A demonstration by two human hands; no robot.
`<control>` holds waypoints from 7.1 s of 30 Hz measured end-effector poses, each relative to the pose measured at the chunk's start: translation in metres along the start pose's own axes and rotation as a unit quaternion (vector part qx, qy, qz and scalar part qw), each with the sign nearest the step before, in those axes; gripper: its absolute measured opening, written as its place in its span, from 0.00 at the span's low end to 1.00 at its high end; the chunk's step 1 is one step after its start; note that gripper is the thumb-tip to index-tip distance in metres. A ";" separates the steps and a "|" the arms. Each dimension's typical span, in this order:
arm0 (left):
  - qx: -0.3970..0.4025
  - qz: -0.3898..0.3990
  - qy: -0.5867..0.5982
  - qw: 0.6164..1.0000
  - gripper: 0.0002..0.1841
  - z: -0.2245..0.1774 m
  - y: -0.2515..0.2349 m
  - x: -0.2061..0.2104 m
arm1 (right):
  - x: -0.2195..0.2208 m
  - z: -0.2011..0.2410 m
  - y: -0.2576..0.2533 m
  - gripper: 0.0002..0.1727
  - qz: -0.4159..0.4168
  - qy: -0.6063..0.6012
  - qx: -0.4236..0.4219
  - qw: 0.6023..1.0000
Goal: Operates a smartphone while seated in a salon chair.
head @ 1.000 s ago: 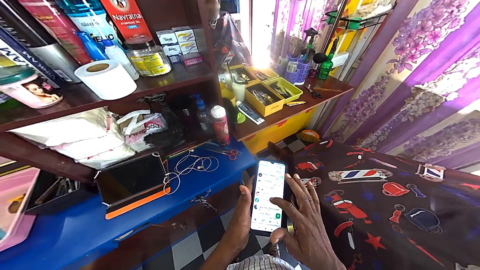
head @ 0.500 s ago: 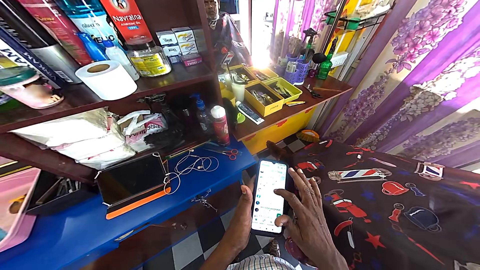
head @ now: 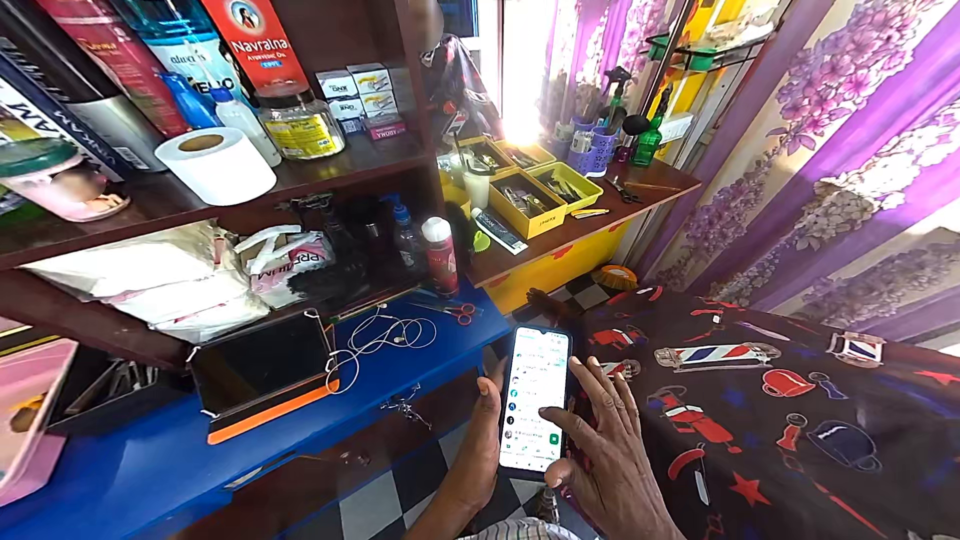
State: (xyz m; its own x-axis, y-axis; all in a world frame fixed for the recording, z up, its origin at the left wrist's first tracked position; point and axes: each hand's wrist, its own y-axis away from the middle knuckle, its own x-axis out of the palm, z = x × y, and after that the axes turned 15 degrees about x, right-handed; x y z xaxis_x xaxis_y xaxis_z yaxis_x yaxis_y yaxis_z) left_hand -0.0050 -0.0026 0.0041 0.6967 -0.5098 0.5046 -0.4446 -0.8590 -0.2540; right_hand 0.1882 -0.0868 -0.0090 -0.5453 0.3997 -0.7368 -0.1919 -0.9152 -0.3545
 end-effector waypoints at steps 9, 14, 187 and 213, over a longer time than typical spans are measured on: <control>-0.003 -0.002 -0.001 1.000 0.52 0.002 0.001 -0.001 | 0.000 0.002 0.004 0.34 -0.001 -0.008 -0.003 1.000; -0.010 -0.003 -0.004 1.000 0.52 0.002 0.003 -0.001 | 0.000 0.002 0.005 0.34 0.002 -0.009 -0.002 1.000; 0.040 -0.015 0.007 0.999 0.56 -0.008 0.005 0.011 | 0.001 0.031 -0.019 0.42 -0.039 0.048 -0.011 0.998; 0.052 -0.013 0.020 0.998 0.54 -0.009 0.003 0.005 | -0.003 0.017 -0.004 0.43 -0.048 0.010 -0.008 0.999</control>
State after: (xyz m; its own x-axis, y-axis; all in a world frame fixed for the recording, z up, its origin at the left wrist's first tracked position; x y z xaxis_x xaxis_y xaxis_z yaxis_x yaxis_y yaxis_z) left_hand -0.0080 -0.0068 0.0132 0.6831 -0.4871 0.5441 -0.3649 -0.8731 -0.3235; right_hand 0.1769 -0.0852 0.0042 -0.5090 0.4864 -0.7102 -0.2295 -0.8719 -0.4326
